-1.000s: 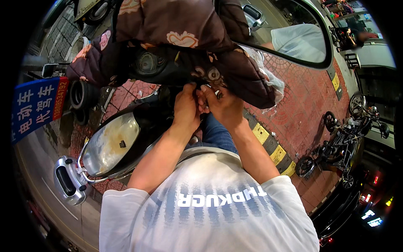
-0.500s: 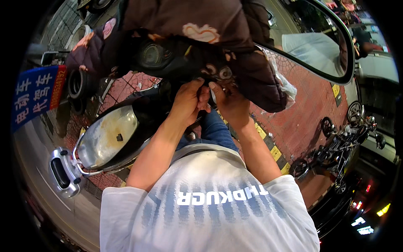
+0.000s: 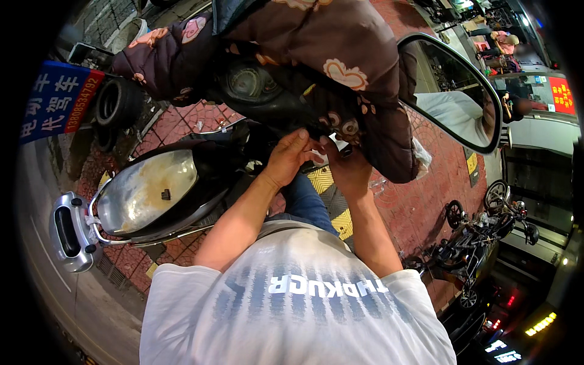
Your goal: The person works on the front console of a scooter by using a screwdriver to remove or tighten screws and then handles wires near the ignition or dashboard area.
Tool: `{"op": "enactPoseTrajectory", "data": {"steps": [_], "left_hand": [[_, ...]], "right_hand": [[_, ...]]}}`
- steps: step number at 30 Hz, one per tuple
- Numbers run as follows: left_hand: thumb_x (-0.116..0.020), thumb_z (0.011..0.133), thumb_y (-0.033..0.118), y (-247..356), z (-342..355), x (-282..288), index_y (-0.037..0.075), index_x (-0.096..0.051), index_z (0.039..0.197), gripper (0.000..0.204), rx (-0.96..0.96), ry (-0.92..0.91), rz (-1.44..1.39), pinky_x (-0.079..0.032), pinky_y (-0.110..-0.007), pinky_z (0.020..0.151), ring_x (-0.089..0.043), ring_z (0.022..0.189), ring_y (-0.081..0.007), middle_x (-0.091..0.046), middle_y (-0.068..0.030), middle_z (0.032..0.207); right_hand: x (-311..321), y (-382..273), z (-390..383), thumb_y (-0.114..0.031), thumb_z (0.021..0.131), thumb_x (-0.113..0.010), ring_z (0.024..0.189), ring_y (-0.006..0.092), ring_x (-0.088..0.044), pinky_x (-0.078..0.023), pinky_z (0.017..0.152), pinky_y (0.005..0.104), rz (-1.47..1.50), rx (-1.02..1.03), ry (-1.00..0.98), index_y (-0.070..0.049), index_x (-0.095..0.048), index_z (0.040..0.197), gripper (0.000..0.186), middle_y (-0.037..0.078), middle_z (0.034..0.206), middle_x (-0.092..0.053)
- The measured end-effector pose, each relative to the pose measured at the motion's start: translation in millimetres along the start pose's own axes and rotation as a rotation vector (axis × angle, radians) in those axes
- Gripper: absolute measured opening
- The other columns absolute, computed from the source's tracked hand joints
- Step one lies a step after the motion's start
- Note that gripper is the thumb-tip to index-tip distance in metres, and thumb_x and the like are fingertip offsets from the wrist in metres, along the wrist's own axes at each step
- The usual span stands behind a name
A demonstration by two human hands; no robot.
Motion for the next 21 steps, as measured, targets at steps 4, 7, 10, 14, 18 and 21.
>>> {"op": "enactPoseTrajectory", "data": {"steps": [4,7,10,14,18,21], "left_hand": [[-0.052,0.110,0.035,-5,5,1,0.008,-0.061,0.122,0.031,-0.042,-0.025,-0.081,-0.053,-0.044,0.095,-0.064,0.104,-0.0192,-0.064,-0.0041,0.109],[-0.049,0.111,0.037,-14,6,8,0.007,-0.056,0.138,0.041,-0.058,-0.053,-0.106,-0.047,-0.048,0.108,-0.061,0.124,-0.0247,-0.064,-0.0106,0.137],[-0.048,0.111,0.037,-21,7,18,0.006,-0.056,0.136,0.041,-0.077,-0.026,-0.119,-0.046,-0.048,0.109,-0.061,0.124,-0.0255,-0.063,-0.0115,0.137],[-0.048,0.111,0.038,-22,9,16,0.005,-0.057,0.133,0.041,-0.085,0.000,-0.043,-0.048,-0.048,0.108,-0.062,0.123,-0.0261,-0.065,-0.0123,0.133],[-0.049,0.110,0.040,-31,4,23,0.005,-0.058,0.133,0.043,-0.068,0.045,0.029,-0.049,-0.045,0.105,-0.063,0.119,-0.0256,-0.066,-0.0119,0.130],[-0.051,0.109,0.043,-48,5,45,0.005,-0.058,0.133,0.046,-0.080,-0.049,0.022,-0.049,-0.039,0.101,-0.062,0.117,-0.0220,-0.066,-0.0098,0.129]], "right_hand": [[-7,5,4,-0.003,0.088,-0.078,0.092,0.0176,-0.072,-0.056,0.078,0.0301,0.065,-0.161,-0.128,0.000,-0.068,0.119,0.033,0.008,0.107,-0.076],[-13,31,-2,-0.002,0.090,-0.076,0.093,0.0166,-0.071,-0.056,0.078,0.0275,0.168,-0.161,-0.178,0.001,-0.063,0.127,0.039,0.009,0.109,-0.075],[-15,31,-5,-0.003,0.092,-0.075,0.096,0.0166,-0.071,-0.056,0.083,0.0276,0.206,-0.188,-0.184,0.001,-0.058,0.132,0.044,0.010,0.113,-0.073],[-13,15,2,-0.002,0.092,-0.074,0.101,0.0177,-0.069,-0.056,0.088,0.0303,0.098,-0.033,-0.170,0.001,-0.057,0.133,0.044,0.010,0.117,-0.071],[-20,26,-5,-0.002,0.092,-0.073,0.105,0.0195,-0.069,-0.055,0.091,0.0310,0.226,-0.100,-0.147,0.001,-0.062,0.128,0.038,0.012,0.117,-0.072],[-13,-1,3,0.000,0.093,-0.071,0.097,0.0185,-0.071,-0.055,0.089,0.0310,-0.203,0.083,-0.121,0.003,-0.068,0.118,0.025,0.010,0.109,-0.076]]}}
Point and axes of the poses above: each hand's wrist, its own z-axis towards the middle knuckle, its own x-axis out of the back of the hand, y = z × x, the point moved 8 cm from there along z, towards the middle knuckle
